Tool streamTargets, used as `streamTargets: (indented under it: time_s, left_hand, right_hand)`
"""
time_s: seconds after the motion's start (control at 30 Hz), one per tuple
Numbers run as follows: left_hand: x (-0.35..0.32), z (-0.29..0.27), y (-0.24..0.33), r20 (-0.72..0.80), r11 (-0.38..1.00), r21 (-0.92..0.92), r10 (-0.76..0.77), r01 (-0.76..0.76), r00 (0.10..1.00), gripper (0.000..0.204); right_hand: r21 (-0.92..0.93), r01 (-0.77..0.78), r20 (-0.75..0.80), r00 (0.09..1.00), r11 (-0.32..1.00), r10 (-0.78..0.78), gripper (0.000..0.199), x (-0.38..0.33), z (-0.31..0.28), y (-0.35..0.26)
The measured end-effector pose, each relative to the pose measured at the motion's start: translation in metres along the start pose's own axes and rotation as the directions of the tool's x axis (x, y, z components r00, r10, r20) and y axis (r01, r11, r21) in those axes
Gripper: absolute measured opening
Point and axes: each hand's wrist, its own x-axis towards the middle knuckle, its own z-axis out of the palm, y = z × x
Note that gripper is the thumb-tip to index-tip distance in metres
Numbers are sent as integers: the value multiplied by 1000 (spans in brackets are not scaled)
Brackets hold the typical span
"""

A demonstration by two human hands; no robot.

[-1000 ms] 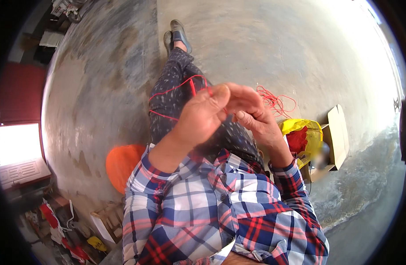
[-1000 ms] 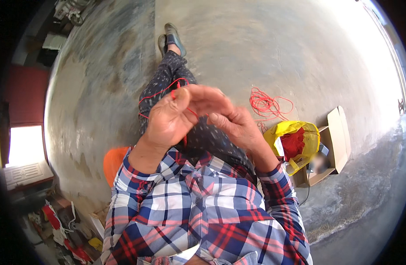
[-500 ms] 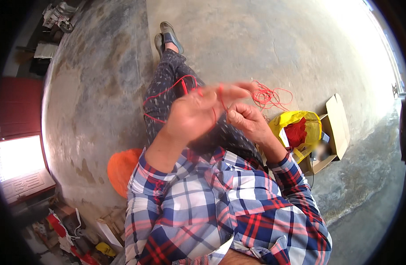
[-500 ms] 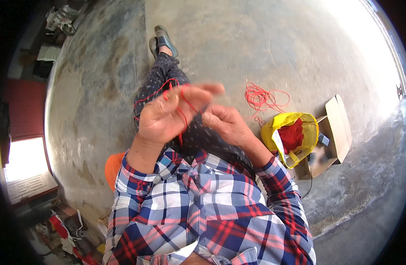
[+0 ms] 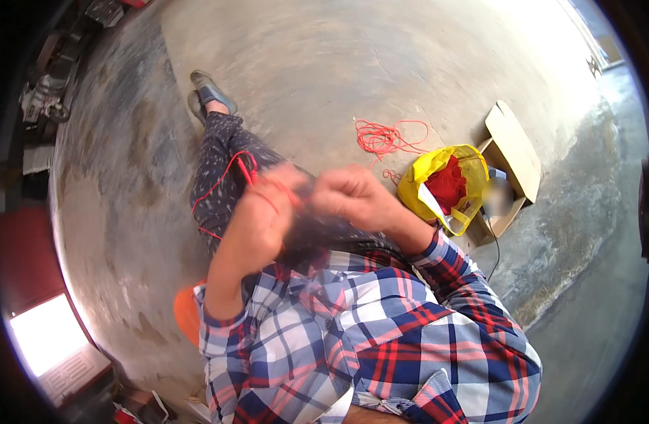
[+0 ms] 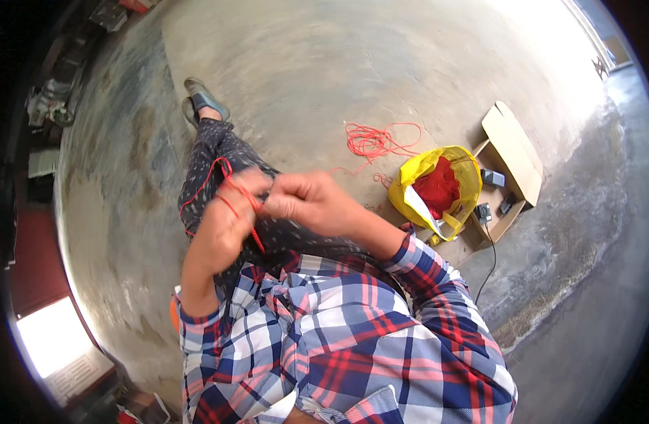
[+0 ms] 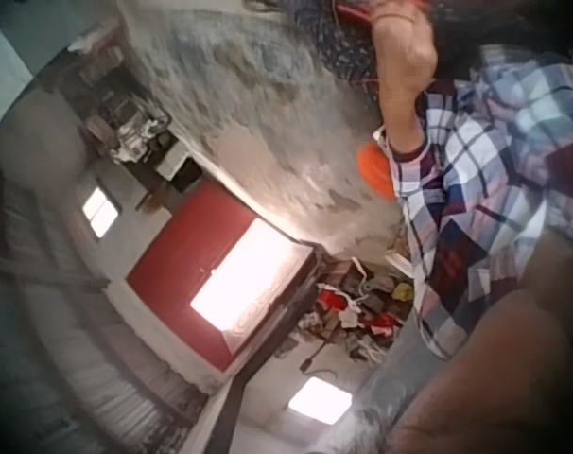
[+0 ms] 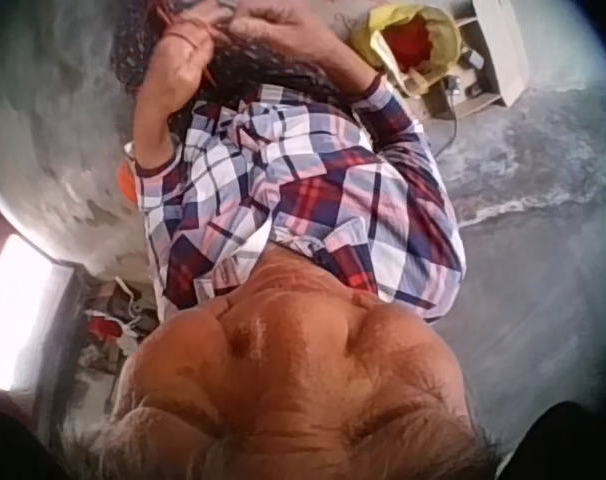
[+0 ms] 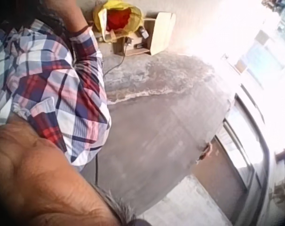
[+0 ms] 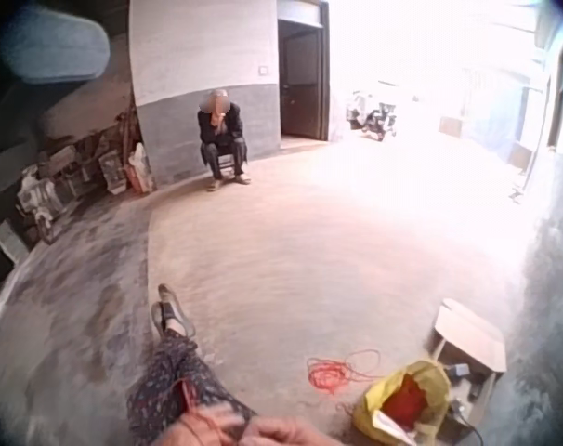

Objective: Winding and tying knots in a length of red string.

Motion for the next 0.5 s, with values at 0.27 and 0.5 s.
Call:
streamTargets:
  time_s: [0.27,0.5]
  left_hand:
    - [4,9,8,-256,993,-115,3,-34,967,36]
    - [2,11,19,340,686,-725,435,-62,834,41]
  right_hand:
    - [-120,54,55,997,991,-48,24,-3,5,13]
    - [58,25,-171,985,998,-15,32,0,-12,12]
